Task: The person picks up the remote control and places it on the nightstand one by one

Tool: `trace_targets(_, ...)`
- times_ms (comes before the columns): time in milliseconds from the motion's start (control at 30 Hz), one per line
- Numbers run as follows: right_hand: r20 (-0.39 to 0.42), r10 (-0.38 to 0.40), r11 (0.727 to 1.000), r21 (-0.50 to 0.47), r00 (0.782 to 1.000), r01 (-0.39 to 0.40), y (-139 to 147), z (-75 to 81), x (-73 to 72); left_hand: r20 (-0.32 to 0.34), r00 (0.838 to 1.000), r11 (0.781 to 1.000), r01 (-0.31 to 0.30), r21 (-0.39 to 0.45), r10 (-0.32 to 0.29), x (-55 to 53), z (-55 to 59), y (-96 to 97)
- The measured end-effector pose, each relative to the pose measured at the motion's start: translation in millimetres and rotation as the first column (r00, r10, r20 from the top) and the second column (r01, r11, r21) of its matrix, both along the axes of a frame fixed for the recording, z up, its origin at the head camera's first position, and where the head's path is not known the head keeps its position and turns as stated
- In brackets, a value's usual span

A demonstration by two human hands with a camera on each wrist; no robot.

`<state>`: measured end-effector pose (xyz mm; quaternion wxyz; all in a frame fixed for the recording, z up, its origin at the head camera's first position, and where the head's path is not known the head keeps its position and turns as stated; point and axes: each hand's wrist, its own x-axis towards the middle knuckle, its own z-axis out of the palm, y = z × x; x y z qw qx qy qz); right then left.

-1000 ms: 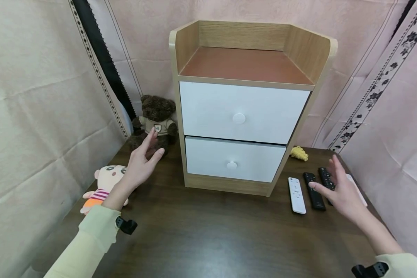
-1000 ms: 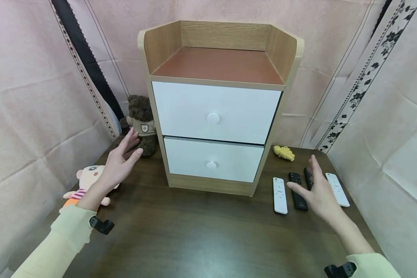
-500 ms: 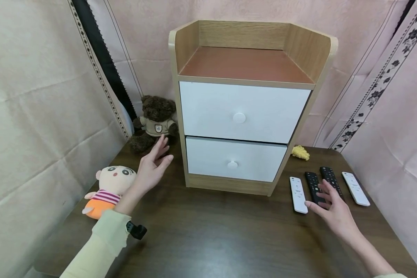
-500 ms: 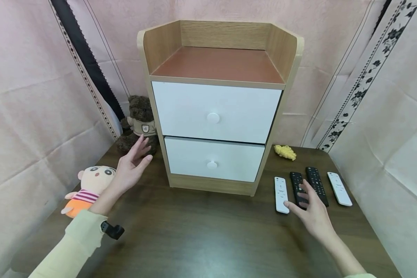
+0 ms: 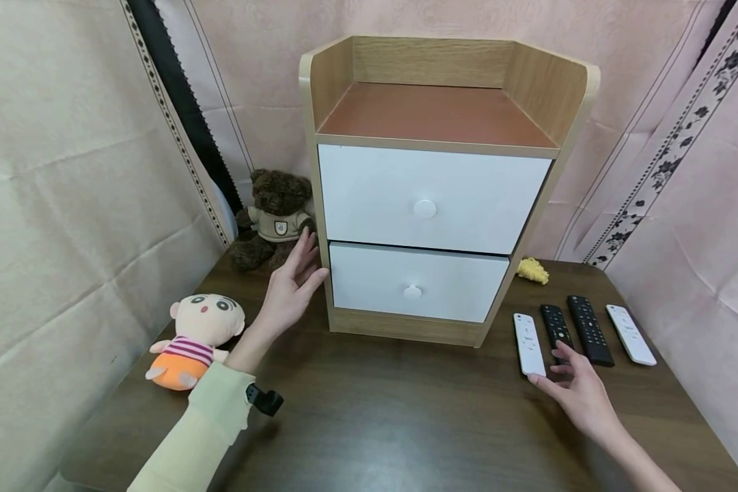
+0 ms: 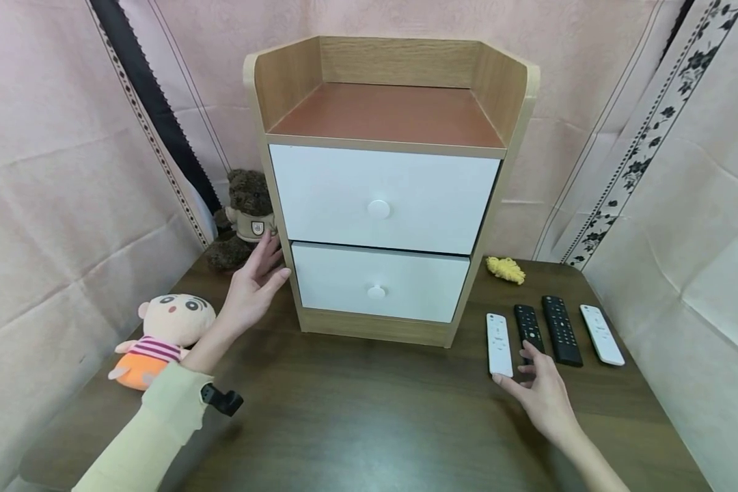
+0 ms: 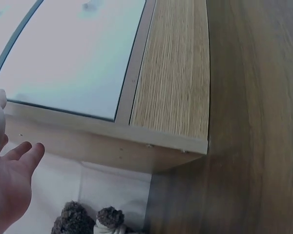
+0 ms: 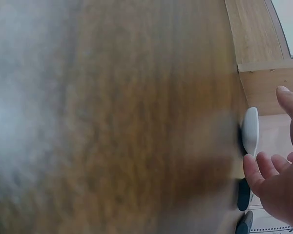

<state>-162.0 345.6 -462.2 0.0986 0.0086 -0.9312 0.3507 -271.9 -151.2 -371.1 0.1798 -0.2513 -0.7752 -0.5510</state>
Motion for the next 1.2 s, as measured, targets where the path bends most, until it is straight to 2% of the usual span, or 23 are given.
trace_targets(100,0.021,-0.014,1.000,0.016,1.000,0.014,-1.1,-1.6,0.0,0.009,1.000,1.000,0.006,0.013,-0.006,-7.8,-5.8,1.2)
trace_targets(200,0.023,-0.038,0.999,0.028,0.999,0.038,-0.9,-3.4,0.4,0.012,1.000,1.000,0.006,0.013,-0.006,-11.0,-6.8,2.6)
trace_targets(467,0.019,-0.099,0.995,0.003,0.995,0.099,-1.1,-11.7,2.5,0.014,0.999,0.999,-0.042,0.018,0.042,-13.1,-7.4,8.3)
trace_targets(700,0.002,-0.137,0.990,-0.028,0.991,0.137,-3.8,-17.5,2.4,0.035,0.998,0.996,-0.046,0.072,0.044,-15.0,-9.4,14.5)
trace_targets(1000,0.097,-0.173,0.984,-0.012,0.980,0.175,-5.8,-18.7,-2.3,0.050,0.998,0.995,-0.030,0.099,0.025,-17.4,-11.2,15.1)
trace_targets(1067,0.088,-0.183,0.983,0.002,0.979,0.183,-8.0,-19.6,-2.9,0.049,0.998,0.995,-0.031,0.098,0.027,-17.2,-10.6,15.4)
trace_targets(1200,0.017,-0.200,0.979,0.032,0.980,0.199,-13.5,-24.0,-4.0,0.041,0.999,0.995,-0.036,0.092,0.032,-16.3,-10.1,15.4)
